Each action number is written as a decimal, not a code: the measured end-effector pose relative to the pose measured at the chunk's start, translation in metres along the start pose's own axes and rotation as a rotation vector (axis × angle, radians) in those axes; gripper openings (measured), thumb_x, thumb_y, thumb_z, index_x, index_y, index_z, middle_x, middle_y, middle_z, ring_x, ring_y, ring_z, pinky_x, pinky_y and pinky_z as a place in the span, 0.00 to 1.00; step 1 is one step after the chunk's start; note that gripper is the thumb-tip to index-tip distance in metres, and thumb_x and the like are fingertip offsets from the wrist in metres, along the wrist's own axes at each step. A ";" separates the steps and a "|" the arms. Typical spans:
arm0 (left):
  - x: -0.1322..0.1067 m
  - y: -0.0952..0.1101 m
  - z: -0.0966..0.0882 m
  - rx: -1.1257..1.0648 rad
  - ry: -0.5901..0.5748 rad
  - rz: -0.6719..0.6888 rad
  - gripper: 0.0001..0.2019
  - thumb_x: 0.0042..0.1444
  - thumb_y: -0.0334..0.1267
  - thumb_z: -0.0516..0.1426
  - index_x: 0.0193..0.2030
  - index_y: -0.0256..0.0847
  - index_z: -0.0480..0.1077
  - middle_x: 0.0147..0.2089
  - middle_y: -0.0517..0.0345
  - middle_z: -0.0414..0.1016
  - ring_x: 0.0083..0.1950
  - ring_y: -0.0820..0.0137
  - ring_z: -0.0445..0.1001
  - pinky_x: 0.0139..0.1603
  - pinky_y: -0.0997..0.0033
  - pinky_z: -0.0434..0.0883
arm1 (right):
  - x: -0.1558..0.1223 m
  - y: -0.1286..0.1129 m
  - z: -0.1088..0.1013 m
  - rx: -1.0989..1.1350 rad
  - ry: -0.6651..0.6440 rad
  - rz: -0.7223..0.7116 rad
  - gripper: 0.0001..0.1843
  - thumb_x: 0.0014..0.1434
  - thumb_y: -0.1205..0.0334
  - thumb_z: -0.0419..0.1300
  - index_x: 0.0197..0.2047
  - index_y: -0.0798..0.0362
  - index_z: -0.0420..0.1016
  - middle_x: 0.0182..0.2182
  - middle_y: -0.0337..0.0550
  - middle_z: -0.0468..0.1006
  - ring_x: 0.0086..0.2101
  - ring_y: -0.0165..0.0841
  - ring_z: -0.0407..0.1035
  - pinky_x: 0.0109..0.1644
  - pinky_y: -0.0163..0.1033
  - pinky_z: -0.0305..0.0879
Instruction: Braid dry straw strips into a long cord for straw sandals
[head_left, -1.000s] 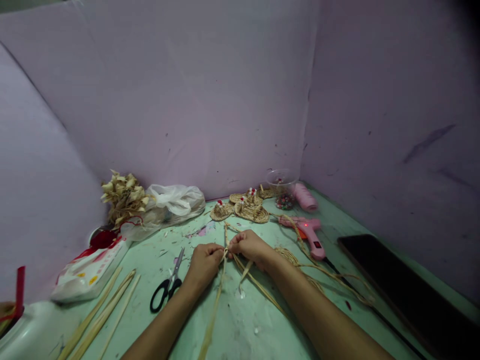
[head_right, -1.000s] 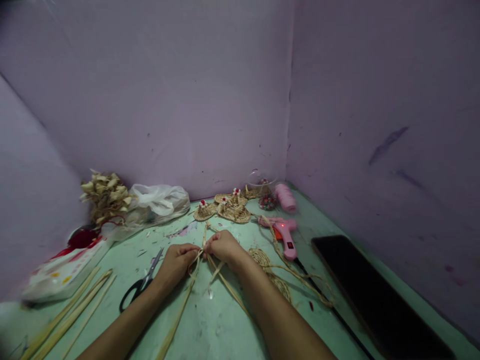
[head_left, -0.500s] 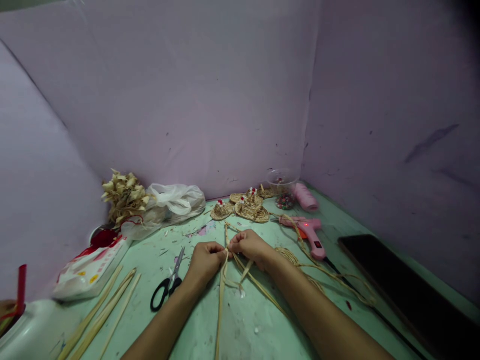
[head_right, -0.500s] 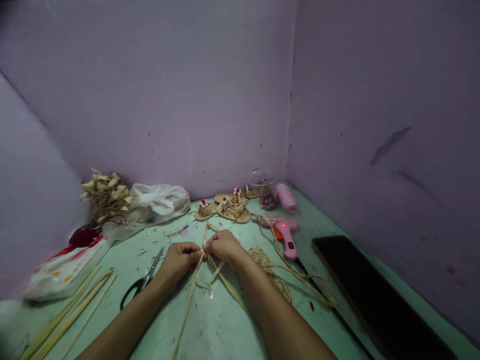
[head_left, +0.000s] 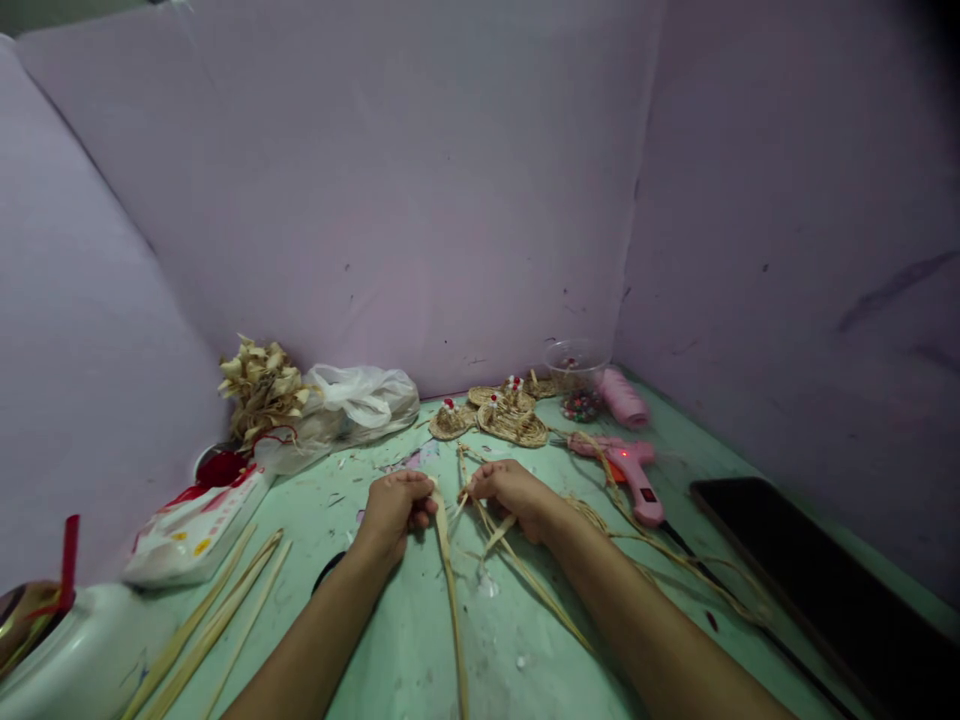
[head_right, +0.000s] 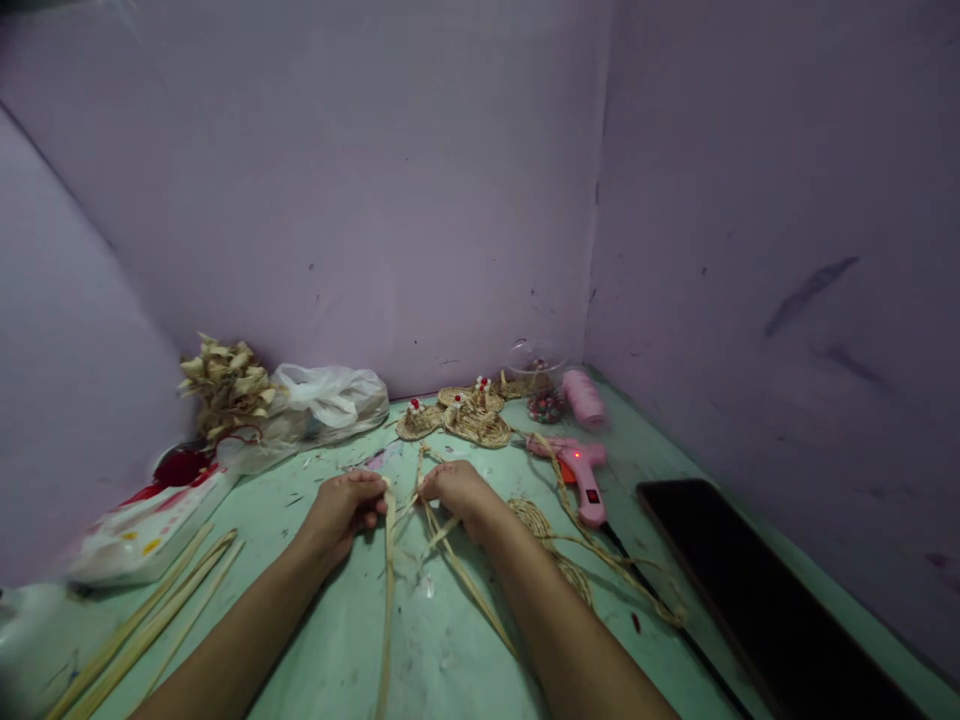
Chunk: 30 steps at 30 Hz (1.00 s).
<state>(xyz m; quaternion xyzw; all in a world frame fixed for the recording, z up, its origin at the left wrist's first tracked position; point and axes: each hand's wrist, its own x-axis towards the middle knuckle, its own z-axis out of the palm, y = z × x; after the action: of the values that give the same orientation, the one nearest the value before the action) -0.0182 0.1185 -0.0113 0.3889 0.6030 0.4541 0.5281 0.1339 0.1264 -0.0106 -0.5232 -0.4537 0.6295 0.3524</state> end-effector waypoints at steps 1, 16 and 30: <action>0.001 0.001 0.000 -0.034 0.037 0.007 0.08 0.34 0.34 0.57 0.22 0.35 0.62 0.13 0.62 0.65 0.11 0.80 0.58 0.12 0.83 0.52 | -0.001 0.000 0.000 0.006 -0.004 -0.002 0.01 0.38 0.70 0.55 0.18 0.58 0.66 0.12 0.34 0.65 0.13 0.20 0.46 0.18 0.31 0.39; -0.003 -0.011 0.031 -0.556 0.032 0.014 0.04 0.41 0.24 0.55 0.23 0.34 0.63 0.22 0.54 0.71 0.26 0.74 0.72 0.31 0.76 0.71 | 0.003 0.006 0.002 0.019 -0.034 -0.039 0.03 0.39 0.66 0.56 0.19 0.57 0.64 0.11 0.31 0.57 0.13 0.21 0.46 0.18 0.31 0.38; -0.025 0.049 -0.073 1.316 0.002 0.212 0.03 0.37 0.32 0.54 0.20 0.36 0.68 0.26 0.51 0.72 0.31 0.65 0.71 0.29 0.72 0.64 | 0.003 0.011 -0.002 0.091 -0.059 0.010 0.05 0.40 0.65 0.58 0.22 0.57 0.65 0.14 0.34 0.64 0.14 0.21 0.54 0.18 0.28 0.45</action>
<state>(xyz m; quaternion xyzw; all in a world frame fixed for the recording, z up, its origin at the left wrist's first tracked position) -0.0871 0.0987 0.0451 0.6869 0.7134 0.0414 0.1326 0.1355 0.1261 -0.0223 -0.4898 -0.4322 0.6665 0.3592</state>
